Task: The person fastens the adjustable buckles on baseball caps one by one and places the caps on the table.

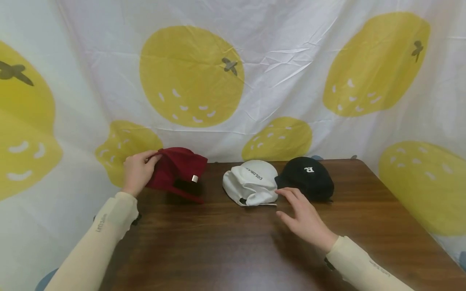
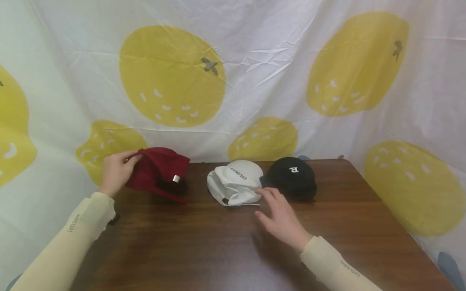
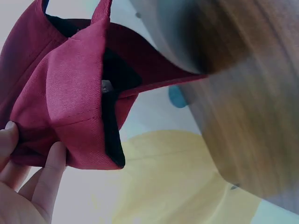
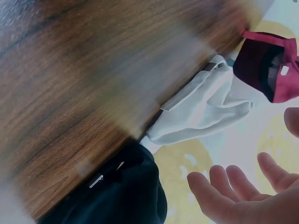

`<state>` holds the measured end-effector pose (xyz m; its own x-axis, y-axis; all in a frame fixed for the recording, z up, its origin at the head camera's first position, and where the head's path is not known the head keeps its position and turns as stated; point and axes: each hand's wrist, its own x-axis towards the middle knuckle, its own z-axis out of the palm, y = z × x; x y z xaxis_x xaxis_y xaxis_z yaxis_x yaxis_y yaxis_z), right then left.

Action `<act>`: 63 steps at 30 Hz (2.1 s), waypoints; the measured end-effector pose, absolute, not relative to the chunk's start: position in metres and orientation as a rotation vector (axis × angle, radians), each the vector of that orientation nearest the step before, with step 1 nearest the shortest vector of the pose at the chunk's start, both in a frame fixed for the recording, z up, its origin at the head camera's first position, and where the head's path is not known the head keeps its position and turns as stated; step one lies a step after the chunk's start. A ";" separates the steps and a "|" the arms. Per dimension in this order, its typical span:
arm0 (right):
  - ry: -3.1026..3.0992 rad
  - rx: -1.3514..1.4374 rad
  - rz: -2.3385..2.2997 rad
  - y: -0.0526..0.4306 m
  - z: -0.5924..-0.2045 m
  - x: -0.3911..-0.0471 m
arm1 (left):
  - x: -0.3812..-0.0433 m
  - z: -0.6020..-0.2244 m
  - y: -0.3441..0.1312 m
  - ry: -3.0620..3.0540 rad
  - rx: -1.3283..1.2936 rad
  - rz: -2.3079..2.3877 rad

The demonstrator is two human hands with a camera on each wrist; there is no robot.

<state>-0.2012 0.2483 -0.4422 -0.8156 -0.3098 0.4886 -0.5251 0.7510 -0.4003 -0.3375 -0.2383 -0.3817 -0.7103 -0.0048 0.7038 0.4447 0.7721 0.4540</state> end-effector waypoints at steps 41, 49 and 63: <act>-2.506 0.599 0.794 0.248 -0.438 -0.187 | -0.217 -0.292 -0.139 -2.364 -0.707 -1.086; -2.510 0.592 0.826 0.244 -0.437 -0.185 | -0.209 -0.315 -0.119 -2.404 -0.821 -1.058; -2.315 0.693 0.990 0.235 -0.430 -0.174 | -0.206 -0.348 -0.106 -2.496 -0.766 -1.074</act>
